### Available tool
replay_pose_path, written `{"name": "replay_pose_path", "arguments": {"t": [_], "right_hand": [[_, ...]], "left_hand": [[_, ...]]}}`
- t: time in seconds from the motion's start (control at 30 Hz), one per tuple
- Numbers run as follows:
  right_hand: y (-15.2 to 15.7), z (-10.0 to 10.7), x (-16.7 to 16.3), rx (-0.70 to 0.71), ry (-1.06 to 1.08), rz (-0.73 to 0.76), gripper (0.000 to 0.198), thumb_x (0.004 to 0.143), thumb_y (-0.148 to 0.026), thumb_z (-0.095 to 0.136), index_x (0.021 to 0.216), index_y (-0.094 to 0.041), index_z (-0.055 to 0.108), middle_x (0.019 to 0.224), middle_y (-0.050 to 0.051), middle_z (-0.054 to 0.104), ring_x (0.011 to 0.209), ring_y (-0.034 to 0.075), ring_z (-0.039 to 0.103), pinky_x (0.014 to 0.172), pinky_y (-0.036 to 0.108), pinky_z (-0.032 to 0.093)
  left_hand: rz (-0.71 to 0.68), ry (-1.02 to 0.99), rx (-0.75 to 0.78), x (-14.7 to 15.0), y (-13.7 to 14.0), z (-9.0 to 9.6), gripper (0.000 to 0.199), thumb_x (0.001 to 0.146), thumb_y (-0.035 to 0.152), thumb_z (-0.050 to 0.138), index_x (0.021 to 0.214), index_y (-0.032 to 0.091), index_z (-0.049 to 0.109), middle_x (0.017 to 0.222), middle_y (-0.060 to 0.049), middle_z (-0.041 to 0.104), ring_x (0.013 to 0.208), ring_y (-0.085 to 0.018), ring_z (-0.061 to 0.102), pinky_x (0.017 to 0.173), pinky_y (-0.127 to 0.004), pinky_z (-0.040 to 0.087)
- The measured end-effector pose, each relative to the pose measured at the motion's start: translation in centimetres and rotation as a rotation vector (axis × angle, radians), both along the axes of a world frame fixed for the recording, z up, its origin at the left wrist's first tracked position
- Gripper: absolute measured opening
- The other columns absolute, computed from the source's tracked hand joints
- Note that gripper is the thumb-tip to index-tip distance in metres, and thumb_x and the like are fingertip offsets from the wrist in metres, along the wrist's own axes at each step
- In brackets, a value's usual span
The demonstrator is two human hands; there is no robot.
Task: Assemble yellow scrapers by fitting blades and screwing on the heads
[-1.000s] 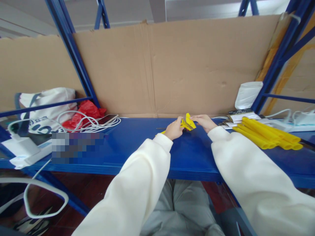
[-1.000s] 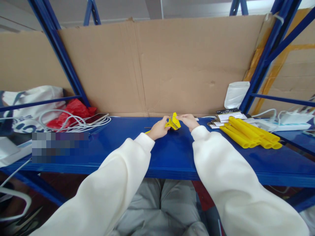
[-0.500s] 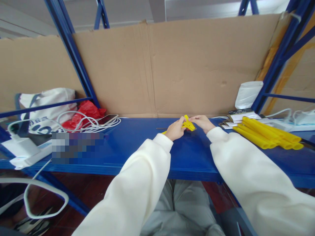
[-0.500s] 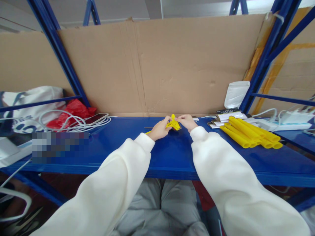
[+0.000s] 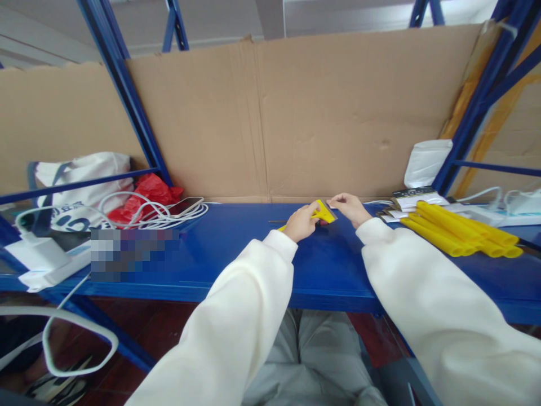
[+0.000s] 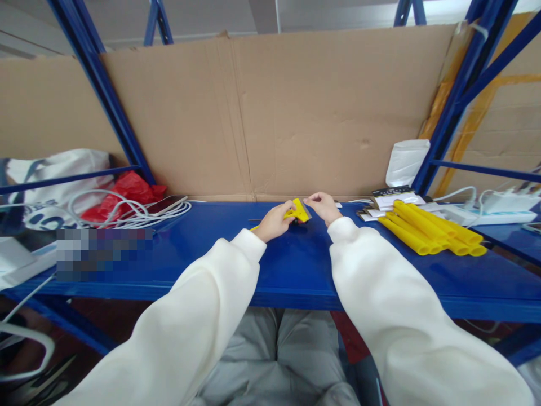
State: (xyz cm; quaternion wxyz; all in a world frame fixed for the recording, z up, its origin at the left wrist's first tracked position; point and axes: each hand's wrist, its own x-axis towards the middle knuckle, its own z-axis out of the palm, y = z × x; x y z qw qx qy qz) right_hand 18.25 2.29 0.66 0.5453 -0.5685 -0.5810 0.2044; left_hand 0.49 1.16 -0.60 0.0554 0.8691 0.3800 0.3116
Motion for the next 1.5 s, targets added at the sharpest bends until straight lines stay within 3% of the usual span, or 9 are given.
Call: {"name": "replay_pose_path", "arguments": {"t": [0.07, 0.17, 0.33, 0.43, 0.6, 0.9, 1.17, 1.33, 1.5], "right_hand": [[0.3, 0.1, 1.2, 0.003, -0.106, -0.089, 0.008, 0.075, -0.023, 0.064, 0.077, -0.015, 0.066, 0.085, 0.007, 0.069, 0.085, 0.019, 0.062, 0.085, 0.034, 0.049], [0.4, 0.2, 3.5, -0.026, -0.432, -0.291, 0.022, 0.08, -0.013, 0.053, 0.092, -0.015, 0.071, 0.107, 0.013, 0.067, 0.109, 0.025, 0.057, 0.097, 0.04, 0.044], [0.3, -0.9, 6.9, -0.298, -0.732, -0.449, 0.041, 0.079, -0.009, 0.052, 0.11, -0.024, 0.073, 0.128, 0.014, 0.058, 0.126, 0.035, 0.044, 0.1, 0.055, 0.038], [0.7, -2.0, 8.0, -0.381, -0.768, -0.448, 0.045, 0.077, -0.011, 0.053, 0.115, -0.025, 0.072, 0.13, 0.016, 0.057, 0.125, 0.037, 0.043, 0.098, 0.061, 0.037], [1.2, -3.0, 8.4, -0.355, -0.804, -0.395, 0.041, 0.078, -0.016, 0.051, 0.111, -0.026, 0.074, 0.127, 0.017, 0.059, 0.123, 0.039, 0.044, 0.095, 0.064, 0.038], [0.0, -1.4, 6.9, -0.452, -0.834, -0.377, 0.034, 0.082, -0.013, 0.051, 0.103, -0.021, 0.076, 0.124, 0.017, 0.062, 0.125, 0.036, 0.048, 0.102, 0.058, 0.037], [0.1, -1.6, 6.9, -0.451, -0.871, -0.402, 0.037, 0.082, -0.014, 0.051, 0.112, -0.02, 0.073, 0.121, 0.019, 0.063, 0.121, 0.034, 0.054, 0.098, 0.055, 0.042], [0.7, -2.0, 7.2, -0.422, -0.876, -0.416, 0.026, 0.081, -0.018, 0.055, 0.094, -0.021, 0.076, 0.11, 0.017, 0.067, 0.115, 0.033, 0.057, 0.095, 0.052, 0.044], [1.5, -2.6, 7.8, -0.314, -0.726, -0.349, 0.007, 0.068, -0.017, 0.066, 0.068, -0.019, 0.073, 0.081, 0.011, 0.07, 0.092, 0.028, 0.065, 0.083, 0.041, 0.05]], "left_hand": [[0.013, 0.005, -0.001, 0.0, -0.1, 0.1, 0.028, 0.085, 0.012, 0.053, 0.111, 0.021, 0.058, 0.116, -0.007, 0.067, 0.108, -0.021, 0.063, 0.095, -0.033, 0.049], [0.025, 0.018, -0.005, 0.0, -0.1, 0.1, 0.027, 0.086, 0.014, 0.054, 0.111, 0.021, 0.06, 0.115, -0.007, 0.068, 0.108, -0.021, 0.063, 0.094, -0.033, 0.049], [0.032, 0.044, -0.004, -0.1, 0.0, 0.1, 0.029, 0.086, 0.014, 0.055, 0.114, 0.021, 0.06, 0.117, -0.007, 0.068, 0.108, -0.022, 0.063, 0.094, -0.034, 0.049], [0.035, 0.056, -0.007, -0.1, -0.1, 0.1, 0.032, 0.086, 0.014, 0.054, 0.116, 0.021, 0.061, 0.118, -0.007, 0.068, 0.108, -0.022, 0.063, 0.095, -0.034, 0.049], [0.027, 0.056, -0.013, 0.0, -0.2, 0.1, 0.036, 0.087, 0.014, 0.054, 0.121, 0.021, 0.062, 0.122, -0.007, 0.067, 0.112, -0.021, 0.062, 0.1, -0.032, 0.046], [0.017, 0.04, -0.013, 0.1, 0.0, 0.0, 0.036, 0.086, 0.013, 0.056, 0.12, 0.022, 0.065, 0.124, -0.006, 0.067, 0.115, -0.02, 0.061, 0.103, -0.032, 0.045], [0.014, 0.058, -0.012, 0.1, -0.2, 0.0, 0.03, 0.085, 0.015, 0.059, 0.113, 0.022, 0.069, 0.12, -0.006, 0.069, 0.112, -0.022, 0.063, 0.101, -0.034, 0.046], [0.012, 0.059, -0.013, 0.2, -0.2, 0.0, 0.029, 0.085, 0.016, 0.06, 0.111, 0.021, 0.07, 0.119, -0.007, 0.069, 0.111, -0.022, 0.064, 0.101, -0.034, 0.047], [-0.001, 0.085, 0.0, 0.2, -0.2, 0.1, 0.03, 0.085, 0.015, 0.059, 0.113, 0.02, 0.07, 0.119, -0.007, 0.069, 0.11, -0.022, 0.064, 0.099, -0.032, 0.047]]}}
